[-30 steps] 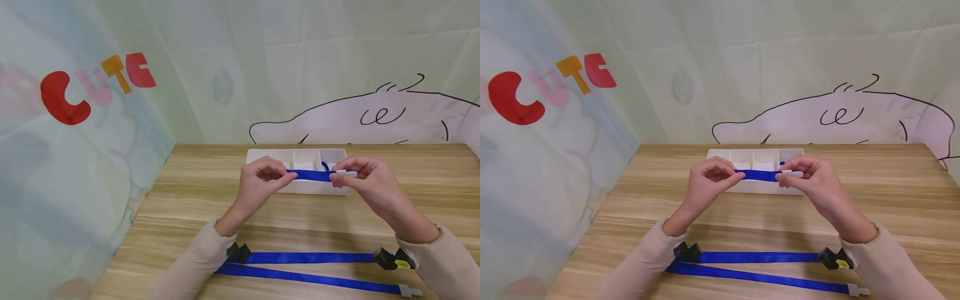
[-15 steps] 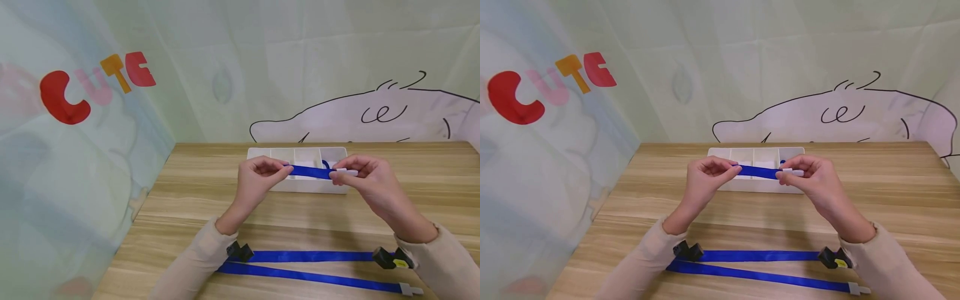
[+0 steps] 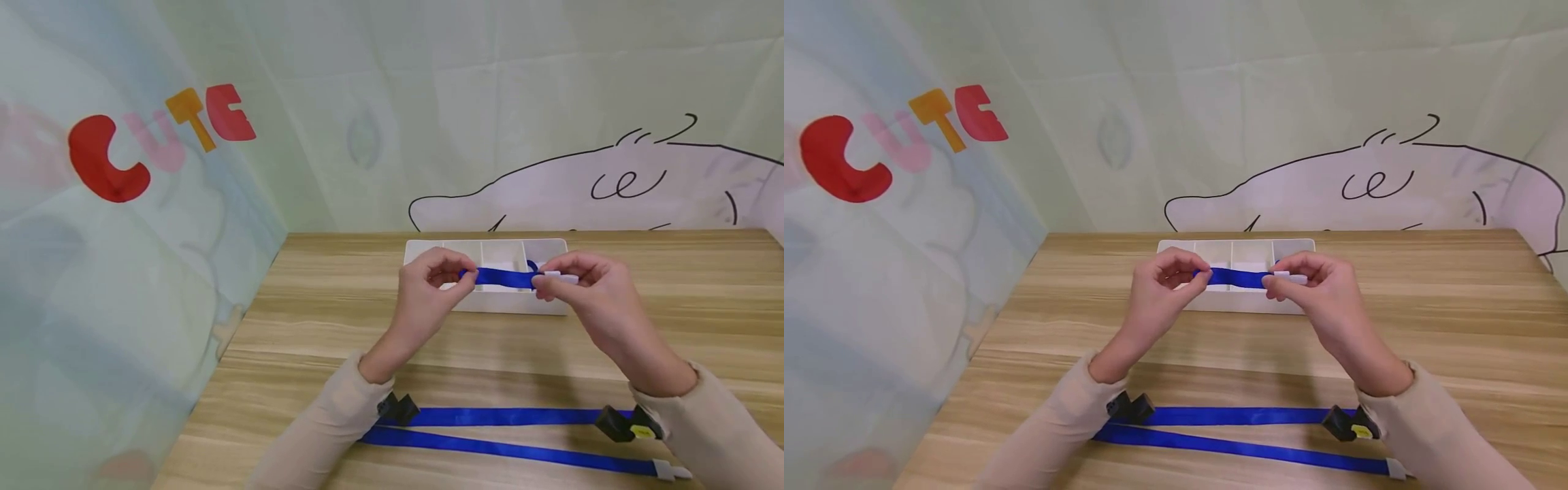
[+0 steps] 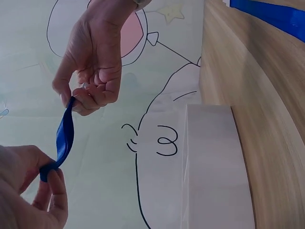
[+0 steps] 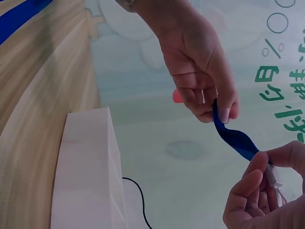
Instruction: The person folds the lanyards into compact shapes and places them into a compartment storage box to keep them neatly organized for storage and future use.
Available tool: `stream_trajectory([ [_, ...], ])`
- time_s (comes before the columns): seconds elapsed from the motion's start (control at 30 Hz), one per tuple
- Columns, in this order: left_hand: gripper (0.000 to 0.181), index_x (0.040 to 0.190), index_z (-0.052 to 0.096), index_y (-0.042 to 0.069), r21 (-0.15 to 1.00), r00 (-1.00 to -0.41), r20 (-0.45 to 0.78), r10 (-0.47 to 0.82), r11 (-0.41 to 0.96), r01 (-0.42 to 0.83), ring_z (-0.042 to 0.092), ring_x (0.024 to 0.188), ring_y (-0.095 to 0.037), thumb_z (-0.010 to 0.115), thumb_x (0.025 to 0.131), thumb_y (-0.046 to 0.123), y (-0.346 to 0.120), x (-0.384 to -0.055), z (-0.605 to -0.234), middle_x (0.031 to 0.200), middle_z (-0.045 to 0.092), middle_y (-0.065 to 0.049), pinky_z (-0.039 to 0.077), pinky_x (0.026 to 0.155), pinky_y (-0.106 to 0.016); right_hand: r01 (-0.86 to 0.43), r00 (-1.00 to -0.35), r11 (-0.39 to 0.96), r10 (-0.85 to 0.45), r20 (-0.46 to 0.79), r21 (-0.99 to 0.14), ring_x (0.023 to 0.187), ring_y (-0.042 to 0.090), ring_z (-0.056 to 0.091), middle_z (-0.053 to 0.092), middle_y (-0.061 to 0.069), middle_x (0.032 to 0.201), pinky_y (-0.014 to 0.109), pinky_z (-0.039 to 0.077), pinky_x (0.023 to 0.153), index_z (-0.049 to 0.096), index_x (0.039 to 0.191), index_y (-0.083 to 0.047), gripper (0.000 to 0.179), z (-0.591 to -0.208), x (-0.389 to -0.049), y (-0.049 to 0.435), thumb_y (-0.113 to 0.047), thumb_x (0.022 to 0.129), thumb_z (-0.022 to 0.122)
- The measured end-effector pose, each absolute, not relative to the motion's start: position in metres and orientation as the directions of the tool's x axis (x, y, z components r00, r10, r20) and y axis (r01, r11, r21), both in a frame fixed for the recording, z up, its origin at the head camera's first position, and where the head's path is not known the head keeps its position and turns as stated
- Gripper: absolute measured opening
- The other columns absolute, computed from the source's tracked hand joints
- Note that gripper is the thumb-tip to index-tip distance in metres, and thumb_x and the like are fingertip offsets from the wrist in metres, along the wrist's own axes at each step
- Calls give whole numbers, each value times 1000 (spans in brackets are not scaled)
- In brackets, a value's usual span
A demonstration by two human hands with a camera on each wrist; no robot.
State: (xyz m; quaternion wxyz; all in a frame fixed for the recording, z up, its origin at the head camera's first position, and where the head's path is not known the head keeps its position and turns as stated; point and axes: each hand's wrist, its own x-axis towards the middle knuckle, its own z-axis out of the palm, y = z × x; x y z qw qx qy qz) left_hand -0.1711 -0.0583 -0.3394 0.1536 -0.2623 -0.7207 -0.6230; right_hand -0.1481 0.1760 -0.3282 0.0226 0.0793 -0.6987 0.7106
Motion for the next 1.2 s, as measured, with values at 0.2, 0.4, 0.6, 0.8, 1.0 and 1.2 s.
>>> stream_trajectory([
  [0.2, 22, 100, 79, 3, 720, -764, 565, 311, 265, 641, 55, 94, -13, 64, 90, -10, -55, -168, -338, 102, 59, -5, 54, 76, -22, -135, -985, -119, -93, 147, -984, 70, 15, 67, 69, 3, 85, 21, 57, 70, 73, 89, -3, 5, -330, -151, 177, 2, 88, 74],
  [0.4, 24, 102, 80, 6, 689, -761, 554, 337, 328, 646, 51, 96, -13, 64, 91, -10, -54, -166, -338, 104, 55, -4, 49, 73, -23, -139, -985, -110, -88, 149, -984, 70, 16, 68, 69, 3, 86, 22, 57, 70, 73, 90, -1, 3, -330, -151, 176, 1, 88, 74],
  [0.6, 23, 106, 79, 6, 704, -784, 511, 352, 353, 617, 49, 95, -15, 64, 93, -7, -52, -164, -336, 105, 52, -4, 46, 73, -21, -169, -980, -111, -91, 179, -979, 71, 16, 69, 70, 4, 88, 23, 58, 72, 72, 91, 0, 5, -329, -149, 173, 3, 88, 74],
  [0.8, 22, 108, 78, 5, 714, -801, 486, 350, 369, 595, 51, 93, -14, 64, 94, -4, -50, -164, -336, 103, 53, -4, 46, 70, -20, -224, -967, -71, -109, 231, -972, 74, 17, 71, 68, 6, 93, 25, 59, 75, 71, 96, 3, 9, -327, -145, 167, 4, 87, 74],
  [1.0, 19, 104, 78, 5, 700, -778, 545, 312, 342, 627, 56, 89, -11, 65, 93, -3, -49, -165, -337, 99, 58, -3, 53, 71, -23, -288, -952, 9, -108, 286, -958, 73, 18, 70, 66, 8, 95, 25, 59, 72, 69, 98, 7, 14, -325, -144, 163, 4, 86, 75],
  [1.2, 15, 104, 77, 4, 706, -759, 589, 278, 281, 650, 60, 89, -12, 68, 92, -1, -49, -164, -337, 98, 62, -5, 57, 78, -25, -301, -951, 53, -97, 295, -952, 73, 18, 70, 66, 7, 96, 24, 59, 72, 68, 98, 8, 15, -325, -144, 161, 4, 85, 76],
])
